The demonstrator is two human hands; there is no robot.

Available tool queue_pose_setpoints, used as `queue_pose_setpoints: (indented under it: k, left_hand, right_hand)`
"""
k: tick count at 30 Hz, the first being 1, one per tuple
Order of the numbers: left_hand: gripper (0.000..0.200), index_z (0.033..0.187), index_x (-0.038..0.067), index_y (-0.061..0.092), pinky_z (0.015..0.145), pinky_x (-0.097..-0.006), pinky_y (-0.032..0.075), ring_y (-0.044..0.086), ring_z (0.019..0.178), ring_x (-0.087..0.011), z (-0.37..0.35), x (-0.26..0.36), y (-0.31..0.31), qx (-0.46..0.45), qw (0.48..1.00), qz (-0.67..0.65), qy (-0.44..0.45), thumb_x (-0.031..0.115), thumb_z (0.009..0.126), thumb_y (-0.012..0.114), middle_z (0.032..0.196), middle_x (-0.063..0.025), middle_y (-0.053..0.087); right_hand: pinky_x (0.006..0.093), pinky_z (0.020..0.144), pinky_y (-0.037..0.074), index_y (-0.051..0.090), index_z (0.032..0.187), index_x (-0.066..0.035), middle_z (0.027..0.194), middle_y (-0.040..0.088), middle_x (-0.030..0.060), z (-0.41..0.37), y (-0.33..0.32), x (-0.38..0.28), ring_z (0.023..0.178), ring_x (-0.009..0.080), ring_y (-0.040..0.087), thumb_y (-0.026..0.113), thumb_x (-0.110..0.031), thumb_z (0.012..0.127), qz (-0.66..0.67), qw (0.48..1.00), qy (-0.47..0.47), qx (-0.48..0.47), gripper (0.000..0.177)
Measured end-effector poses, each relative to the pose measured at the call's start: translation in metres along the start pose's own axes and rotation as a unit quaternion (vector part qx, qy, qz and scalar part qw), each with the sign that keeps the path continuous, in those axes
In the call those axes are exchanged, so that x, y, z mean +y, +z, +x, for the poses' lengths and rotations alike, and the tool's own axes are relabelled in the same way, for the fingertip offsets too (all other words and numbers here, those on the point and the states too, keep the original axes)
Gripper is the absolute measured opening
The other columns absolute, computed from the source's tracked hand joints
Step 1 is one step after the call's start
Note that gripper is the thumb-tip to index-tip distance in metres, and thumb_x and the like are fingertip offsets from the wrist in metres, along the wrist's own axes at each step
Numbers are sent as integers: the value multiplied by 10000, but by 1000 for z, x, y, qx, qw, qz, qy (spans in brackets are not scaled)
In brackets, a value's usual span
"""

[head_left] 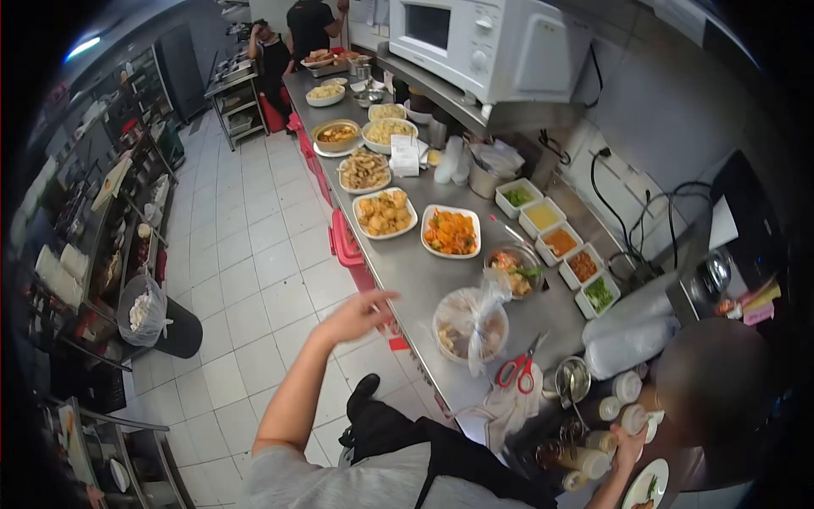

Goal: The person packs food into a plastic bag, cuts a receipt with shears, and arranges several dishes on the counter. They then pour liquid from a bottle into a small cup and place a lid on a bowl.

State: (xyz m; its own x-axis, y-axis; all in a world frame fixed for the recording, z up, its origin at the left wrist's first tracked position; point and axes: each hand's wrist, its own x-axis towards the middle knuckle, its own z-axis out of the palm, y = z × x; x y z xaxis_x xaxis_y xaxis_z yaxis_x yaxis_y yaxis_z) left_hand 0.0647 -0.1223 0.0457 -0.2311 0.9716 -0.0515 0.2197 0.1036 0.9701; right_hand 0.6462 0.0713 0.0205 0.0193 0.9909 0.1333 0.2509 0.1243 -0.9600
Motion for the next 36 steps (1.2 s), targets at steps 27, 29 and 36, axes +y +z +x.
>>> queue_pose_setpoints:
  k: [27,29,36]
  left_hand:
    - [234,880,-23,597,518,-428,479,620,628,-312,474,-206,-407,167,965,186,-79,161,827,463,736,-198,623]
    - [302,905,-38,576,478,-423,484,624,625,-318,467,-148,-387,83,975,62,-198,178,881,367,733,-203,618]
    - [336,1183,48,442,609,-512,524,608,843,-366,510,-178,-377,136,921,-230,-283,162,905,289,1074,-226,545]
  right_hand:
    - [279,745,500,504,1072,-6,963,603,130,-106,245,-269,841,213,618,646,3,714,128,990,20,64,385]
    - [315,691,529,534,1001,7,878,624,137,-103,260,-276,760,240,638,657,-14,721,150,984,16,92,307]
    - [305,688,528,532,989,32,883,622,150,-115,265,-278,782,248,638,649,-13,732,165,980,11,113,286]
